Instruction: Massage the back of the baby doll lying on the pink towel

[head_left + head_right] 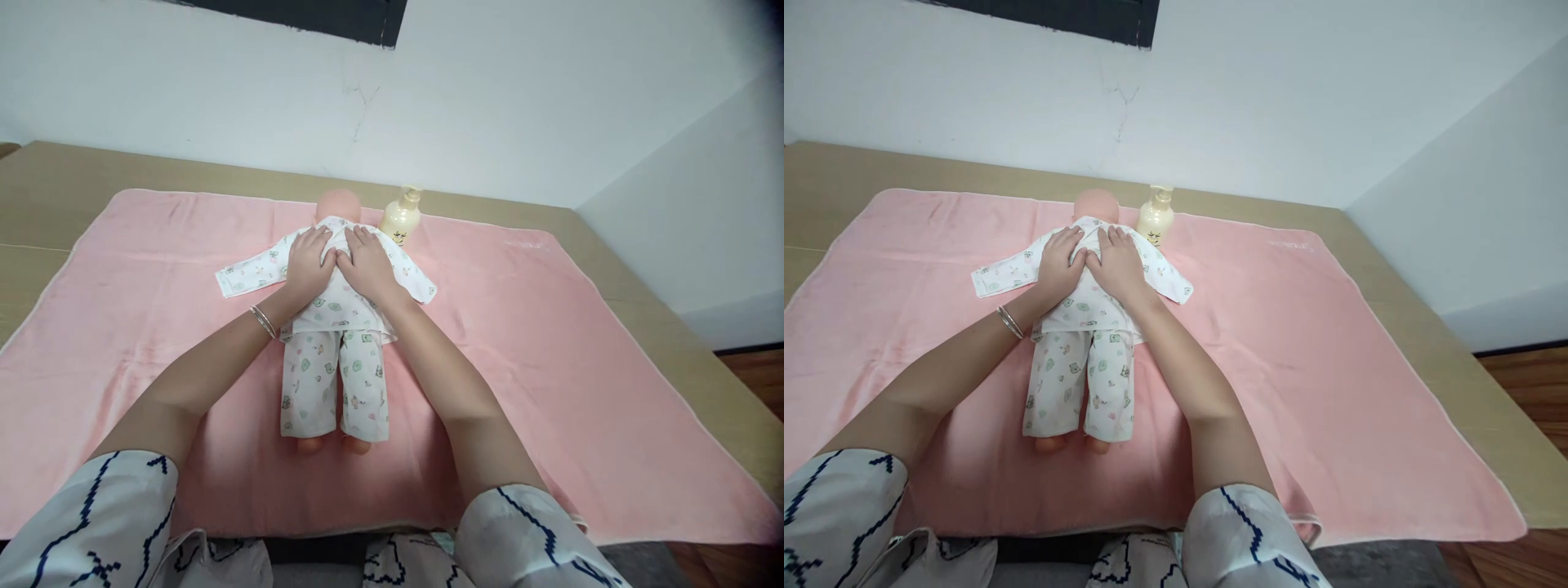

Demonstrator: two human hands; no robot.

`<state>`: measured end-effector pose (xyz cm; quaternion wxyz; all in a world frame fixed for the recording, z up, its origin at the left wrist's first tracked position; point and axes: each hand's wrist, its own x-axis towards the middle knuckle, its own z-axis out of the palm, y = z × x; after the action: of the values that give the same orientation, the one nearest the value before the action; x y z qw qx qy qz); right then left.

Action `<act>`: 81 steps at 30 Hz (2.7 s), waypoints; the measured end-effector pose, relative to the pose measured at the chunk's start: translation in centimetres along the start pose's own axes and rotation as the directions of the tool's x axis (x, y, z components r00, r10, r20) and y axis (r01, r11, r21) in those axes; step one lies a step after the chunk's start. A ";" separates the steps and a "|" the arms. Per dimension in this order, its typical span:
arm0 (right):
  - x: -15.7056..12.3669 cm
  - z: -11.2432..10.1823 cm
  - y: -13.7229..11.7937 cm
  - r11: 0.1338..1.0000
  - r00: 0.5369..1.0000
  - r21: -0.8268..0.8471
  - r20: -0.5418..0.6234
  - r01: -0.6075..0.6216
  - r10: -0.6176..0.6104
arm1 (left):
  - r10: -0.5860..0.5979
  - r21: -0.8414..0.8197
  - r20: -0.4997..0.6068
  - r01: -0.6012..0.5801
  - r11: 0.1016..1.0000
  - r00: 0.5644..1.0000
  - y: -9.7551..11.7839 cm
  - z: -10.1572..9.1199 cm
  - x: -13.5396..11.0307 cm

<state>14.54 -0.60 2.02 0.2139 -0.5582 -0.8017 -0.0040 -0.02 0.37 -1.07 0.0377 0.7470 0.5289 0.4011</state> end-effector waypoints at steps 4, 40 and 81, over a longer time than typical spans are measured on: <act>-1.4 -0.8 -2.5 0.989 0.995 -0.137 -0.091 -0.047 0.034 | 0.017 0.005 -0.063 -0.017 1.000 0.998 0.4 -0.4 -0.5; -0.3 -0.2 -0.2 0.999 1.000 -0.035 -0.021 0.000 -0.001 | -0.020 -0.020 -0.021 0.020 1.000 1.000 -0.3 0.1 -0.3; -1.1 -0.6 -1.6 0.992 0.995 -0.097 -0.067 -0.077 0.071 | 0.090 0.028 -0.078 -0.088 0.996 0.993 -0.1 -0.1 -0.7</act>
<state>13.57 -2.31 2.57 0.2112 -0.5971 -0.7720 -0.0536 -0.29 -0.18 -1.44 -0.0104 0.7539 0.5009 0.4251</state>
